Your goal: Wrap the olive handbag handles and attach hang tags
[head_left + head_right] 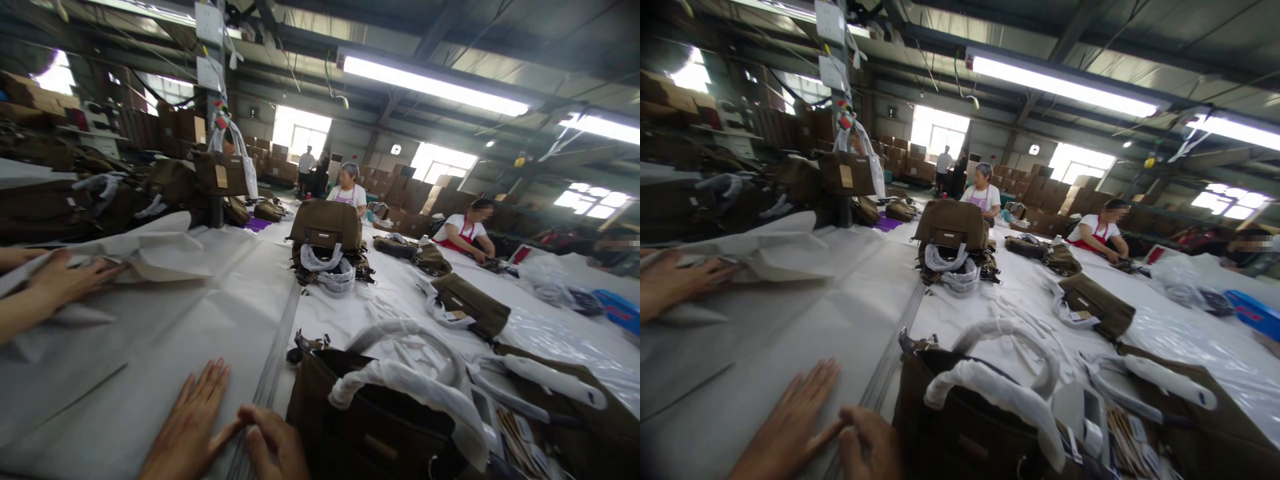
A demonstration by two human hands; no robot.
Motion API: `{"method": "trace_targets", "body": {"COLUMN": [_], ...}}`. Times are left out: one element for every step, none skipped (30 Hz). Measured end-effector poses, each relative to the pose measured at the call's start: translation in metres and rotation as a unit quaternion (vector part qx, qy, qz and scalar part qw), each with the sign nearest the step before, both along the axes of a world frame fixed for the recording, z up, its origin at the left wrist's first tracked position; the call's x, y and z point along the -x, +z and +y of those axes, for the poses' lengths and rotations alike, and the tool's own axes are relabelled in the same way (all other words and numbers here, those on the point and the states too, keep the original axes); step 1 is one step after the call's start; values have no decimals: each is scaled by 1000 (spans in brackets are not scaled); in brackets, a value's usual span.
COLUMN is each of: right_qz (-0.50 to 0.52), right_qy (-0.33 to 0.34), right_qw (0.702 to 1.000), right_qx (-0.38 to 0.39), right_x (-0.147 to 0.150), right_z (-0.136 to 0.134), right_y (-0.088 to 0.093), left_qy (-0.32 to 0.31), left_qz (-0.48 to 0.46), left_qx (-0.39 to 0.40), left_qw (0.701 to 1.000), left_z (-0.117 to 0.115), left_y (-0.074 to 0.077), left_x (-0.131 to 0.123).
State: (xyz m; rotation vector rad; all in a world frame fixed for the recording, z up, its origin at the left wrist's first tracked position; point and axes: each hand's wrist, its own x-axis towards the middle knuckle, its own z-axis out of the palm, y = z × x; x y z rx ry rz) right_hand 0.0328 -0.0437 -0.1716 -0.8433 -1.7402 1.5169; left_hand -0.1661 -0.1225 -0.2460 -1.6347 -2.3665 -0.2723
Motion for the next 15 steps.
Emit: {"method": "trace_targets", "body": {"right_qz": [-2, -3, -4, -3, -2, 2, 6, 11, 16, 23, 31, 43, 61, 88, 120], "right_qy": [-23, -35, -39, -34, -24, -13, -6, -6, -10, -8, 1, 14, 29, 43, 52], "right_qw": [1000, 999, 999, 999, 998, 998, 997, 998, 999, 1000, 999, 996, 987, 972, 952], "right_qx": [2, -4, -18, -36, -53, -66, -72, -67, -51, -20, 24, 81, 146, 214, 277], "right_x": [3, 6, 8, 9, 9, 10, 11, 12, 14, 17, 22, 28, 36, 46, 56], "right_z": [0, 0, 0, 0, -1, -1, 0, 1, 3, 5, 9, 13, 17, 22, 26], "right_y": [-11, -19, -25, -30, -33, -35, -36, -37, -37, -37, -35, -32, -27, -21, -13], "left_qy": [16, 32, 46, 57, 62, 60, 53, 45, 35, 24, 18, 19, 29, 47, 70], "left_qz": [-11, -24, -38, -49, -58, -63, -65, -65, -66, -69, -76, -86, -96, -104, -109], "left_qx": [21, 43, 61, 73, 78, 76, 66, 51, 35, 18, 1, -14, -26, -37, -46], "left_qw": [1000, 998, 996, 995, 993, 993, 994, 996, 997, 997, 997, 996, 995, 993, 990], "left_z": [1, 2, 3, 5, 6, 7, 7, 7, 6, 5, 4, 2, 0, -2, -4], "left_y": [5, 11, 16, 20, 23, 25, 26, 27, 27, 28, 31, 35, 42, 50, 59], "left_x": [-1, -2, -1, 0, 2, 5, 9, 13, 18, 24, 29, 35, 40, 45, 49]}}
